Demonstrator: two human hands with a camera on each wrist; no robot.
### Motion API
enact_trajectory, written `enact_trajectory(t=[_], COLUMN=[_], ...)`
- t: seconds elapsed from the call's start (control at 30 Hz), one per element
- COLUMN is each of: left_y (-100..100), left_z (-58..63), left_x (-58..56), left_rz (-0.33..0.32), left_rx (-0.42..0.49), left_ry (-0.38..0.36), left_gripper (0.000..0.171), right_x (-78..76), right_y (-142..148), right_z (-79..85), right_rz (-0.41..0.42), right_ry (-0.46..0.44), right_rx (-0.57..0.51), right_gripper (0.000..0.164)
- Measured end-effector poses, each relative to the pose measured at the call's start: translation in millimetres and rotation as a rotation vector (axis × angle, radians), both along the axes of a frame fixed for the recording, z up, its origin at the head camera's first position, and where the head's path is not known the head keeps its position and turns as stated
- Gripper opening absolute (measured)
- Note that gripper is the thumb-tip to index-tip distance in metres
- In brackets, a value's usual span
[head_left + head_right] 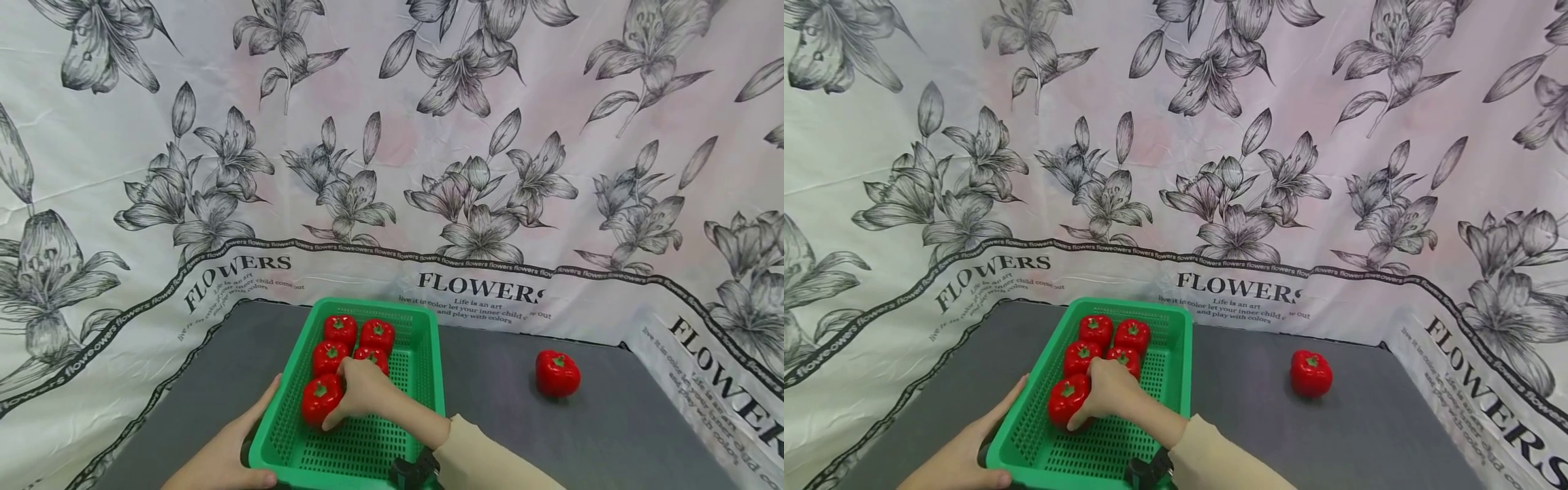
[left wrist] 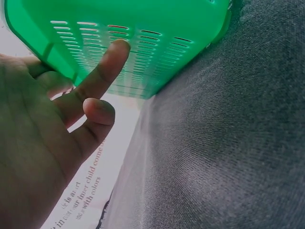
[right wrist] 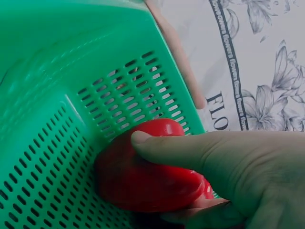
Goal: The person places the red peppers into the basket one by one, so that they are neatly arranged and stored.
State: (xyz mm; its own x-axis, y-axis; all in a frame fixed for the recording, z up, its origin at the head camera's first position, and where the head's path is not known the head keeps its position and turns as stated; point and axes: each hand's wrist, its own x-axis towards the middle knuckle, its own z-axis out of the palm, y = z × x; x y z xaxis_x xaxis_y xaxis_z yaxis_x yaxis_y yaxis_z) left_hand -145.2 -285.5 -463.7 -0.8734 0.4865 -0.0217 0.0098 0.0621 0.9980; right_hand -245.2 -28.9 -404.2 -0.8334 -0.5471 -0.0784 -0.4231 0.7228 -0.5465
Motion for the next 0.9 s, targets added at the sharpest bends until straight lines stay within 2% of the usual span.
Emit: enact_trajectory(t=[0.1,0.23,0.47,0.73,0.9], left_y=[0.5,0.4,3.2,2.0,0.5], left_z=[-1.9,-4.3,0.4,1.7,-0.4], left_x=[-1.0,-1.9,0.2,0.4,-0.5], left_rz=[0.004,0.010,0.017,0.020,0.018], left_rx=[0.026,0.030,0.032,-0.040,-0.054], left_ry=[-0.035,-0.037,-0.046,-0.001,0.025], left_gripper=[0.114,0.114,0.114,0.117,0.115], right_x=[0.5,1.0,4.8,8.8,8.8], right_y=[1.1,3.8,6.7,10.7,24.7], right_z=[-0.4,0.7,7.4,30.1,49.0], right_rz=[0.010,0.033,0.056,0.042,0.054], right_ry=[-0.020,-0.046,-0.065,-0.041,-0.024], right_rx=[0.017,0.023,-0.006,0.037,-0.058], right_gripper=[0.071,0.068,0.047,0.060,0.063])
